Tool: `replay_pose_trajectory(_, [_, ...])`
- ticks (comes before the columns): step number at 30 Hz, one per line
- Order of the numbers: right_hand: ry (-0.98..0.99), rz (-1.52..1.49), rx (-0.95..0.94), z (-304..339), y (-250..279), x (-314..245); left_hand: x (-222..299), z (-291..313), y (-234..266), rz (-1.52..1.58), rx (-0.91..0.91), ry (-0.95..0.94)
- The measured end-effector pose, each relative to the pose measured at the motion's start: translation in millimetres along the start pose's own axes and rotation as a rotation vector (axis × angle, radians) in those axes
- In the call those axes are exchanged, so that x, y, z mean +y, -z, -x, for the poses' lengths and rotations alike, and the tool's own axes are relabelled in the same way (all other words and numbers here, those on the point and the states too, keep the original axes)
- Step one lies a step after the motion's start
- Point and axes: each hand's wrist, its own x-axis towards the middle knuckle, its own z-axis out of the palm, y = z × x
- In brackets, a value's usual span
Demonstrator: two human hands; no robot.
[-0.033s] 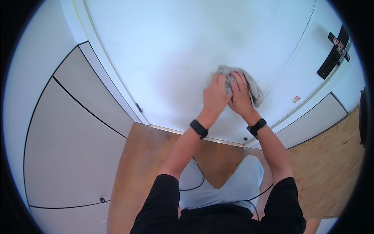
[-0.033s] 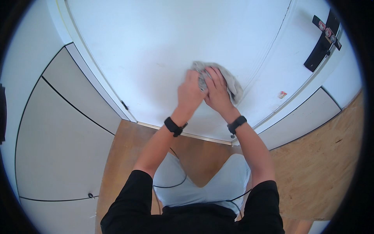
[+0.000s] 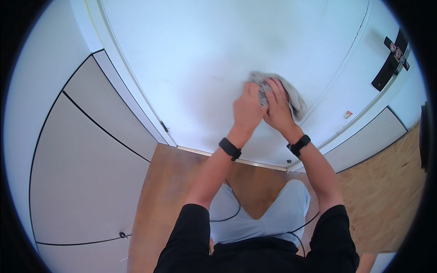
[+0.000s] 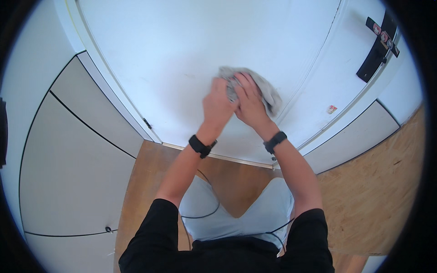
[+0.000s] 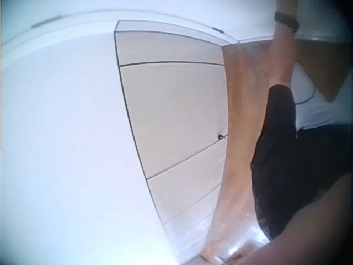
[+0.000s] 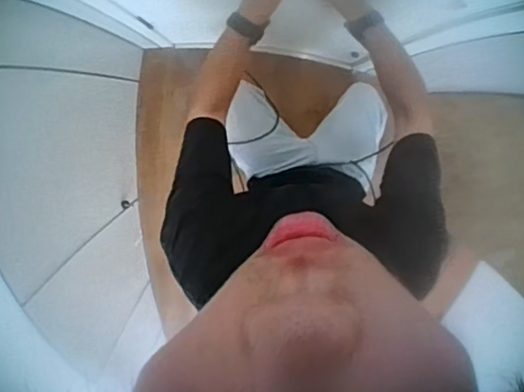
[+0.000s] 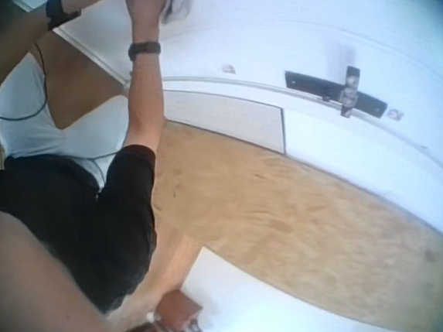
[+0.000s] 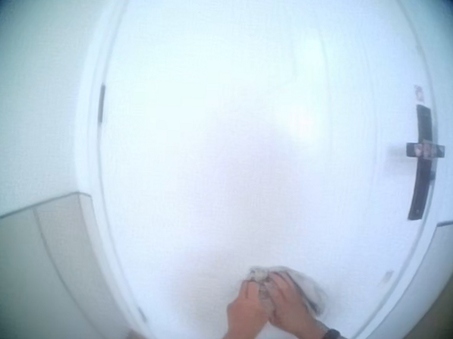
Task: The person wipes various surfaces including a wooden board, a white door, and a white cabinet with a grey cloth.
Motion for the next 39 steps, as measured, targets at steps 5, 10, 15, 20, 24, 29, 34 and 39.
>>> replay_pose_trajectory(5, [0.175, -0.203, -0.112, -49.5, -49.0, -20.0, -32.6, -8.3, 33.9, 0.030, 0.249, 0.257])
replay_pose_trajectory(10, [0.114, -0.405, -0.219, -14.9, -101.8, -30.3, -70.8, 30.7, 33.3, 0.004, 0.182, 0.336])
replay_pose_trajectory(15, [0.232, -0.214, -0.430, 1.5, -76.4, -23.3, -71.0, 54.7, 21.7, 0.074, 0.082, 0.379])
replay_pose_trajectory(20, [0.230, -0.212, -0.344, -36.9, -37.0, -13.3, -39.5, 7.8, 18.9, 0.123, 0.154, 0.267])
replay_pose_trajectory(24, [0.258, -0.095, -0.186, -65.7, 24.5, 8.2, 23.2, -44.6, 15.0, 0.218, 0.195, 0.119])
replay_pose_trajectory(29, [0.197, 0.011, 0.243, -61.5, 120.2, 52.8, 110.3, -94.4, -17.2, 0.154, 0.098, -0.199])
replay_pose_trajectory(34, [0.110, 0.229, 0.288, -36.3, 163.7, 67.5, 150.3, -97.3, -49.5, 0.154, 0.016, -0.287])
replay_pose_trajectory(39, [0.026, 0.220, 0.391, -9.7, 145.9, 72.0, 146.9, -81.7, -64.8, 0.179, -0.036, -0.245])
